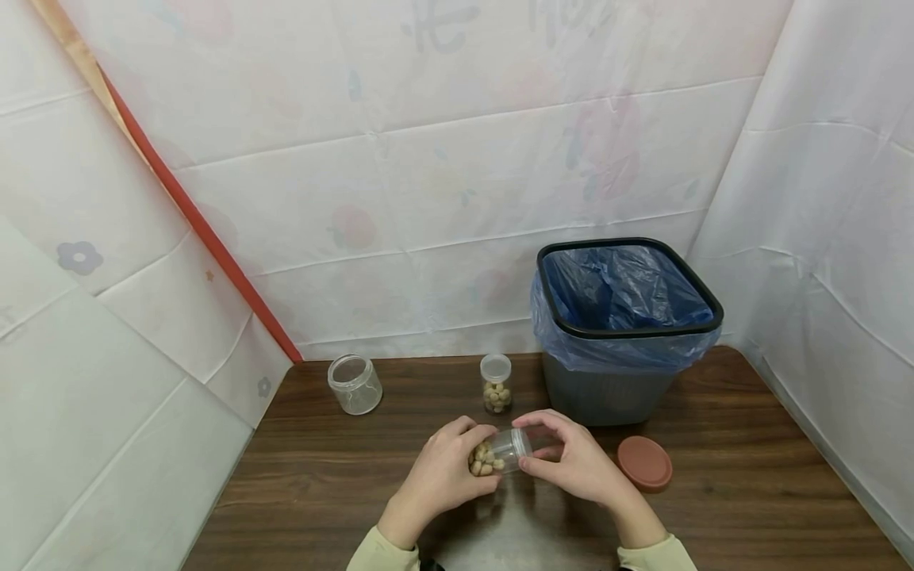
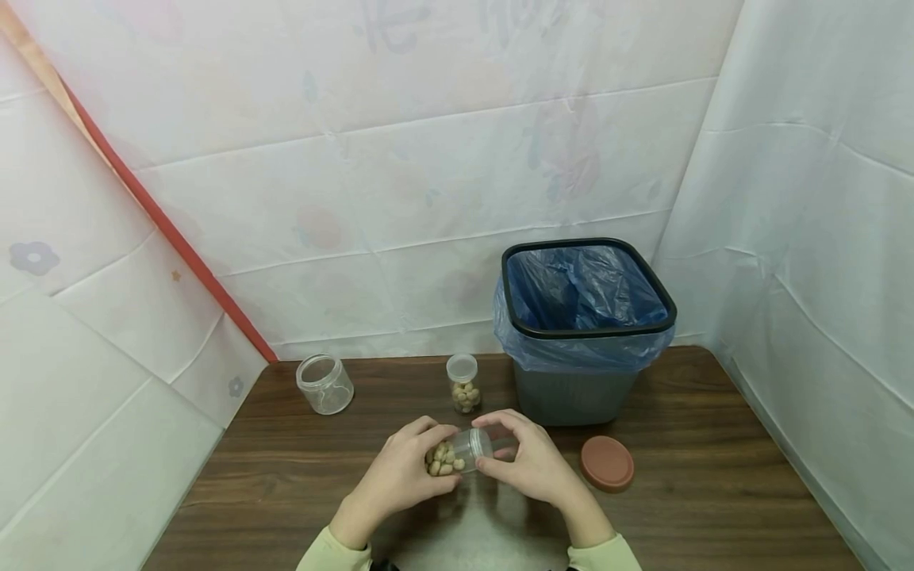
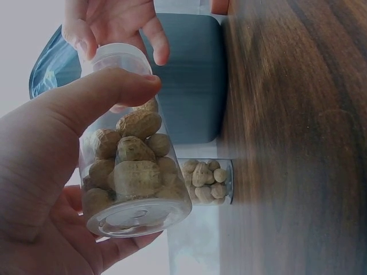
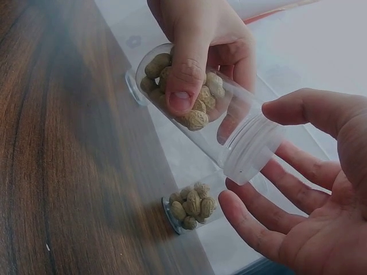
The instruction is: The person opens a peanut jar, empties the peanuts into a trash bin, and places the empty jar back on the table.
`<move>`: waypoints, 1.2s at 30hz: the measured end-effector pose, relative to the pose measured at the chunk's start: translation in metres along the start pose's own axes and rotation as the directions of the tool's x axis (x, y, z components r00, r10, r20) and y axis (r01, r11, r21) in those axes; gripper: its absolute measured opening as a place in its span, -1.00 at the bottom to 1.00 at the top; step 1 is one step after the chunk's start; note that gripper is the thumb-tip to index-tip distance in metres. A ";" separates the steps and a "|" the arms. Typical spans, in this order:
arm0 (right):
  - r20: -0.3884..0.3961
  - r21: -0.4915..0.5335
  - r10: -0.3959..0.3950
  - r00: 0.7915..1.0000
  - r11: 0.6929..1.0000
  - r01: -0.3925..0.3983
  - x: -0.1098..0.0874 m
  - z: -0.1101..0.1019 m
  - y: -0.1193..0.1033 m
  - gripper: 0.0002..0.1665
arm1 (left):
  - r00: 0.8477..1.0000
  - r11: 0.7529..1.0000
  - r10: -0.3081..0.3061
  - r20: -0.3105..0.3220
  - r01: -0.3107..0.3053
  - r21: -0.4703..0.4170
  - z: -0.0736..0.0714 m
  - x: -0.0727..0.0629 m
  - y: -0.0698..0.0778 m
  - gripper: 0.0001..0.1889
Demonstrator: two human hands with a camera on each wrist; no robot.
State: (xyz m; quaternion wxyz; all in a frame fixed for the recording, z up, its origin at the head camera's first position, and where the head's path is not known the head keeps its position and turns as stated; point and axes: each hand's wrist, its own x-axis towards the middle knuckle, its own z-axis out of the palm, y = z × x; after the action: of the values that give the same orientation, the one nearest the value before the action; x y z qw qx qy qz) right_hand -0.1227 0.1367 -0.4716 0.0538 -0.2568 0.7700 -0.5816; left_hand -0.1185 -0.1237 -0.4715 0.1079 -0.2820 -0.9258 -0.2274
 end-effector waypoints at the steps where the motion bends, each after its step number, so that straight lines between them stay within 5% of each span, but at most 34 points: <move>1: 0.000 0.001 0.000 1.000 1.000 0.000 0.000 0.000 0.000 -0.46 | 1.000 1.000 0.000 -0.001 0.000 0.000 0.000 0.000 0.000 -0.42; 14: 0.004 -0.005 0.027 1.000 1.000 -0.027 0.001 0.001 -0.001 -0.33 | 1.000 1.000 0.004 -0.017 -0.005 -0.013 0.001 -0.001 -0.001 -0.41; 29: -0.075 -0.103 0.247 0.966 0.962 -0.253 0.005 0.009 -0.003 -0.39 | 1.000 1.000 0.007 -0.018 -0.007 0.003 0.000 -0.001 0.000 -0.41; 36: -0.070 -0.112 0.258 0.964 0.958 -0.264 0.006 0.010 -0.002 -0.46 | 1.000 1.000 0.002 -0.011 -0.002 0.009 -0.001 -0.001 0.001 -0.41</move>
State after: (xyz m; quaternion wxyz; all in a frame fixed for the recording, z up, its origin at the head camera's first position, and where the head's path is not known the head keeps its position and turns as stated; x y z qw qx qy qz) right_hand -0.1231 0.1253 -0.4716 0.0934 -0.1397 0.8319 -0.5289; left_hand -0.1174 -0.1235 -0.4706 0.1146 -0.2810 -0.9260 -0.2245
